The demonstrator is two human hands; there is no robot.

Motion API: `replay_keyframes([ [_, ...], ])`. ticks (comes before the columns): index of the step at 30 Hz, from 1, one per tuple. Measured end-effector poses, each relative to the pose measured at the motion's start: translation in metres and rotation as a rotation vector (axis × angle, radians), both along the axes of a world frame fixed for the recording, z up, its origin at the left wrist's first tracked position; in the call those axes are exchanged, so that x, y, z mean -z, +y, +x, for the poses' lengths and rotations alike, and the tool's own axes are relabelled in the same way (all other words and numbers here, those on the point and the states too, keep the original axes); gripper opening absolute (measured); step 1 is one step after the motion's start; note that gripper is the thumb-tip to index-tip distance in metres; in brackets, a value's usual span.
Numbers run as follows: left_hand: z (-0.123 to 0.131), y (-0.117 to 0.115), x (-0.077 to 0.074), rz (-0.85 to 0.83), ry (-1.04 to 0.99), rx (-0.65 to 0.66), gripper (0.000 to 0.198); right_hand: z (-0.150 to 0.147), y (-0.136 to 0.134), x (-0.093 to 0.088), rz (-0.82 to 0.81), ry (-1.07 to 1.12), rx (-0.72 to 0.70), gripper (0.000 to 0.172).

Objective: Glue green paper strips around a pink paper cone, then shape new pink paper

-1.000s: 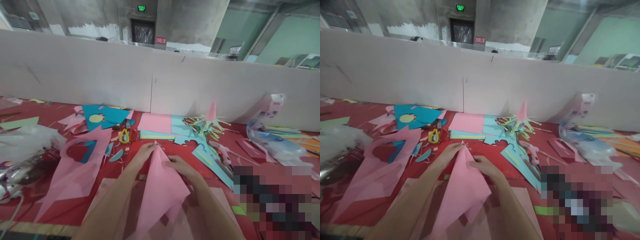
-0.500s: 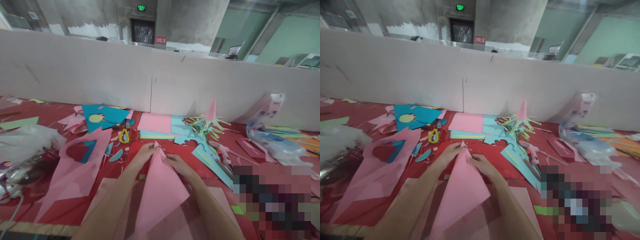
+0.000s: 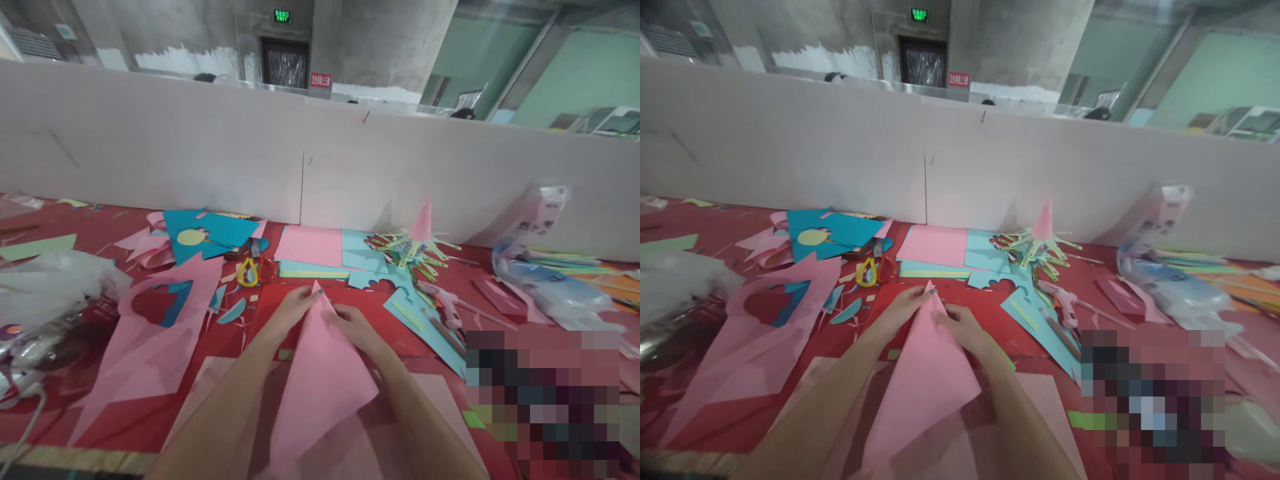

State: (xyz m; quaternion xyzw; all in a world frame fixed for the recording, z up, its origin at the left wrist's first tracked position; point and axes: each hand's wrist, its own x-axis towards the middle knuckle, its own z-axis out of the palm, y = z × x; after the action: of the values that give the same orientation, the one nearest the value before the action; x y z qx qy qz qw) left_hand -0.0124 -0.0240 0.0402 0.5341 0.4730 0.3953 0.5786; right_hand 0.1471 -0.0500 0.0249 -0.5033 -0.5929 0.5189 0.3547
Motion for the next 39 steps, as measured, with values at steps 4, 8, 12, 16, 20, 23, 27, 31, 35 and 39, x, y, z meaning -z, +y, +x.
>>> replay_keyframes([
  [4,-0.001,0.0,0.003,0.026,0.052,0.054,0.034,0.004,0.004,0.002,0.032,0.02,0.087,0.038],
  [8,0.0,0.0,0.004,0.082,0.09,0.067,0.029,0.005,0.006,0.003,0.017,0.042,0.099,0.039],
  [12,0.001,0.0,0.003,0.105,0.092,0.052,0.027,0.004,0.003,-0.002,-0.001,0.039,0.076,0.039],
  [16,0.001,-0.001,0.003,0.11,0.119,0.043,0.028,0.005,0.003,-0.004,0.016,0.057,0.076,0.038],
  [20,0.001,-0.002,0.005,0.07,0.115,0.116,0.027,0.009,0.008,0.003,0.059,0.04,0.145,0.04],
  [23,0.0,-0.001,0.008,0.064,0.095,0.138,0.028,0.011,0.009,0.003,0.065,0.031,0.162,0.039],
  [27,-0.002,0.004,0.011,0.082,0.071,0.08,0.03,0.016,0.004,-0.009,0.049,0.059,0.103,0.039],
  [31,-0.005,0.007,0.01,0.068,0.025,0.063,0.037,0.02,-0.001,-0.019,0.021,0.056,0.057,0.038],
  [35,-0.008,0.005,0.008,0.053,-0.017,0.126,0.041,0.022,0.0,-0.02,0.039,0.024,0.082,0.034],
  [39,-0.012,0.004,0.008,0.032,0.056,0.182,0.04,0.022,0.0,-0.018,0.075,0.017,0.116,0.032],
])
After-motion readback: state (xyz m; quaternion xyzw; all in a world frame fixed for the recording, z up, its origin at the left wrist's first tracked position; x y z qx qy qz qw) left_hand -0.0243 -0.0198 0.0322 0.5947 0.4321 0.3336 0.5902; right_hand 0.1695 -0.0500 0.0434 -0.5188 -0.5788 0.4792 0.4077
